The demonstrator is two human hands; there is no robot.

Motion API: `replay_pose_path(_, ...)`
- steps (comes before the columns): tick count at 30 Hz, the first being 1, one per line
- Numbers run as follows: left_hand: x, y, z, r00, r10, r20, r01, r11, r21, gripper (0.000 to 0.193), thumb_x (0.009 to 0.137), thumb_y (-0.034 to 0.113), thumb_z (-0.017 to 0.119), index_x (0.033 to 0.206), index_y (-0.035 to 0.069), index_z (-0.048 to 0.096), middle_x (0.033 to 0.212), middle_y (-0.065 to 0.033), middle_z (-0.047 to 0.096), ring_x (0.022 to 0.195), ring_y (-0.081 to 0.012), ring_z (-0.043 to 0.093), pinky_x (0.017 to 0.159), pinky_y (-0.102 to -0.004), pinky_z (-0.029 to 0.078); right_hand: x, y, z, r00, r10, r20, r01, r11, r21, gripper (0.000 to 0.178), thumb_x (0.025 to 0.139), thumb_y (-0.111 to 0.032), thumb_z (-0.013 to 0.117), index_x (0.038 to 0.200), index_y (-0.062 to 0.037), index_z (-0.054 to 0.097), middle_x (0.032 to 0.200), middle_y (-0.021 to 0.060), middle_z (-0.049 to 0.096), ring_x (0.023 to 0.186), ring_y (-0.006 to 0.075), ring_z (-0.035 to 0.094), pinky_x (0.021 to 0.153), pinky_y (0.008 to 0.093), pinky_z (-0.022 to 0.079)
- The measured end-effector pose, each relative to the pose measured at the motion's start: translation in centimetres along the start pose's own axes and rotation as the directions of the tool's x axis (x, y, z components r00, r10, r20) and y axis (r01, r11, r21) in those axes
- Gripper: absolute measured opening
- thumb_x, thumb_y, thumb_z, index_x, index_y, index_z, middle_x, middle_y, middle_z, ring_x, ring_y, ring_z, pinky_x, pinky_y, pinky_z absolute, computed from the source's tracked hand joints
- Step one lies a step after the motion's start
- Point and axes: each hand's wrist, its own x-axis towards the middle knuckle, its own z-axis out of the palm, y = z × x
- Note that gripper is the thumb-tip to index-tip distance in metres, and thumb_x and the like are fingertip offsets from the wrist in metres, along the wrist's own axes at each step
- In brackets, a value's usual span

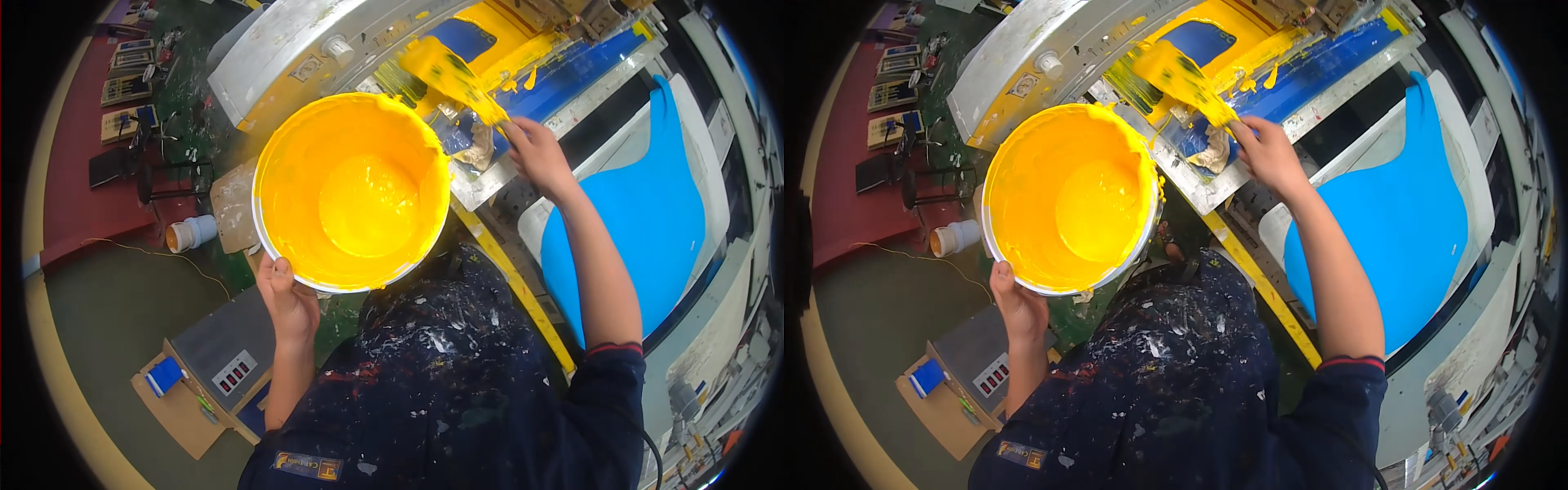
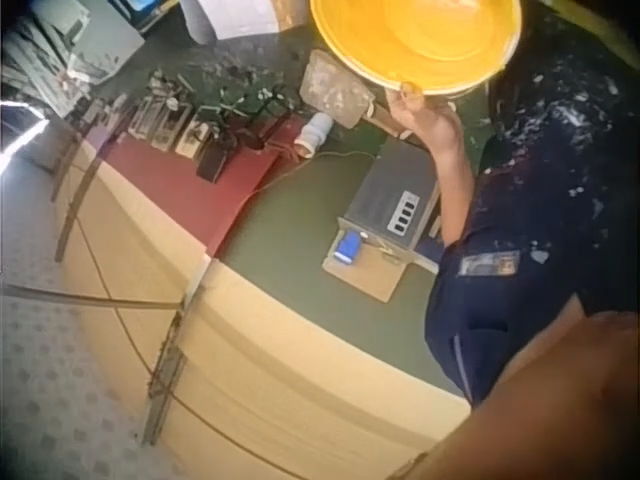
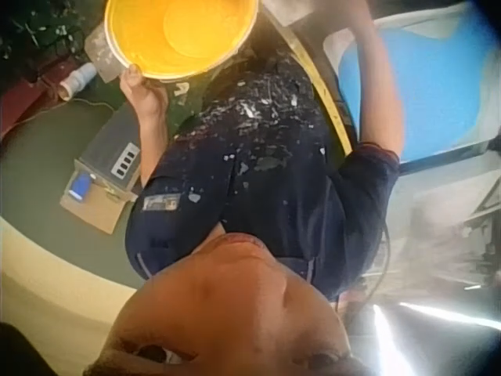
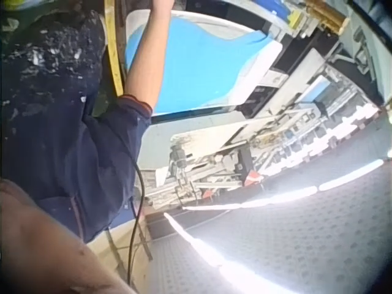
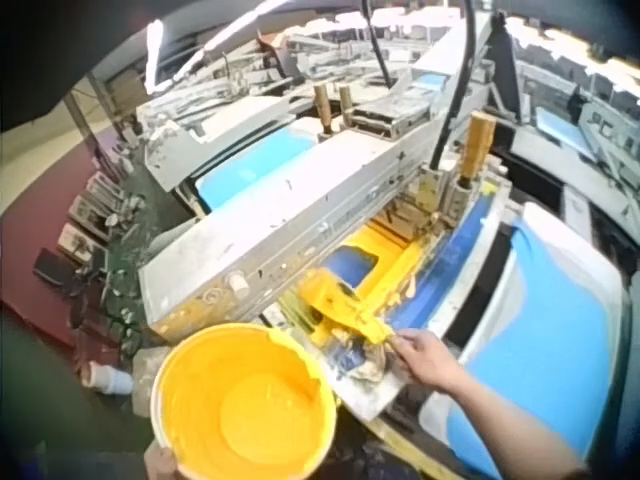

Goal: Applying yellow ink to a screen printing machine's ink tray using a spatula.

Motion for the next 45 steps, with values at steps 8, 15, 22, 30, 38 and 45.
replay_pose_path(8, 1.4, 4.7, 3.3, 0.996, -0.049, 0.077, 0.036, 0.987, 0.157, 0.030, 0.098, 0.028, 0.073, 0.096, 0.002, 0.057, 0.084, -0.0108, 0.072, 0.064, -0.0128, 0.070, 0.056, -0.0251, 0.060, -14.1, -8.7, -6.2, 0.996, -0.063, -0.067, 0.053, 0.988, -0.142, 0.028, 0.107, -0.025, 0.059, 0.123, -0.0035, 0.066, 0.068, -0.0053, 0.050, 0.050, 0.0017, 0.039, 0.043, 0.0217, 0.030)
replay_pose_path(15, 2.8, 5.9, 6.5, 0.988, -0.107, 0.114, 0.091, 0.986, 0.139, 0.028, 0.100, 0.028, 0.066, 0.099, 0.003, 0.056, 0.086, -0.0104, 0.071, 0.067, -0.0135, 0.071, 0.059, -0.0267, 0.062, -21.2, -14.5, -4.8, 0.841, -0.534, 0.087, 0.398, 0.501, -0.769, 0.039, 0.084, 0.004, 0.073, 0.123, -0.0062, 0.073, 0.078, 0.0078, 0.058, 0.072, 0.0199, 0.059, 0.065, 0.0318, 0.049)
replay_pose_path(22, 0.8, 3.8, 5.0, 0.999, -0.046, 0.021, 0.046, 0.999, 0.003, 0.029, 0.102, 0.029, 0.060, 0.109, 0.002, 0.056, 0.094, -0.0103, 0.071, 0.074, -0.0127, 0.072, 0.065, -0.0273, 0.063, -22.1, -11.0, -7.6, 0.751, -0.623, 0.218, 0.438, 0.222, -0.871, 0.054, 0.073, 0.008, 0.079, 0.121, -0.0165, 0.077, 0.091, 0.0071, 0.060, 0.081, 0.0254, 0.055, 0.068, 0.0366, 0.047)
replay_pose_path(30, 1.1, 1.5, 3.3, 0.997, -0.036, -0.069, 0.033, 0.999, -0.038, 0.042, 0.098, 0.032, 0.063, 0.121, -0.003, 0.056, 0.117, -0.0140, 0.068, 0.105, -0.0179, 0.071, 0.096, -0.0333, 0.058, -18.8, -10.1, -13.8, 0.761, -0.634, 0.140, 0.304, 0.159, -0.939, 0.043, 0.085, 0.008, 0.068, 0.125, -0.0088, 0.074, 0.094, 0.0106, 0.062, 0.085, 0.0261, 0.058, 0.077, 0.0360, 0.050)
replay_pose_path(38, 0.9, -2.9, 0.4, 1.000, 0.001, -0.021, -0.002, 0.998, -0.068, 0.063, 0.097, 0.040, 0.061, 0.141, -0.005, 0.049, 0.138, -0.0166, 0.061, 0.127, -0.0260, 0.061, 0.110, -0.0411, 0.048, -5.5, -9.5, -14.8, 0.729, -0.661, 0.175, 0.188, -0.052, -0.981, 0.019, 0.100, -0.008, 0.056, 0.118, -0.0074, 0.063, 0.100, 0.0131, 0.068, 0.100, 0.0343, 0.064, 0.083, 0.0442, 0.052)
replay_pose_path(45, 0.8, -5.0, -1.7, 0.998, -0.034, -0.051, 0.029, 0.994, -0.105, 0.070, 0.095, 0.041, 0.065, 0.144, -0.005, 0.046, 0.139, -0.0164, 0.061, 0.128, -0.0273, 0.062, 0.111, -0.0422, 0.048, 6.0, -17.5, -10.2, 0.716, -0.638, 0.281, 0.123, -0.281, -0.952, 0.020, 0.094, -0.023, 0.062, 0.108, -0.0093, 0.069, 0.091, 0.0126, 0.072, 0.086, 0.0343, 0.071, 0.073, 0.0480, 0.057)
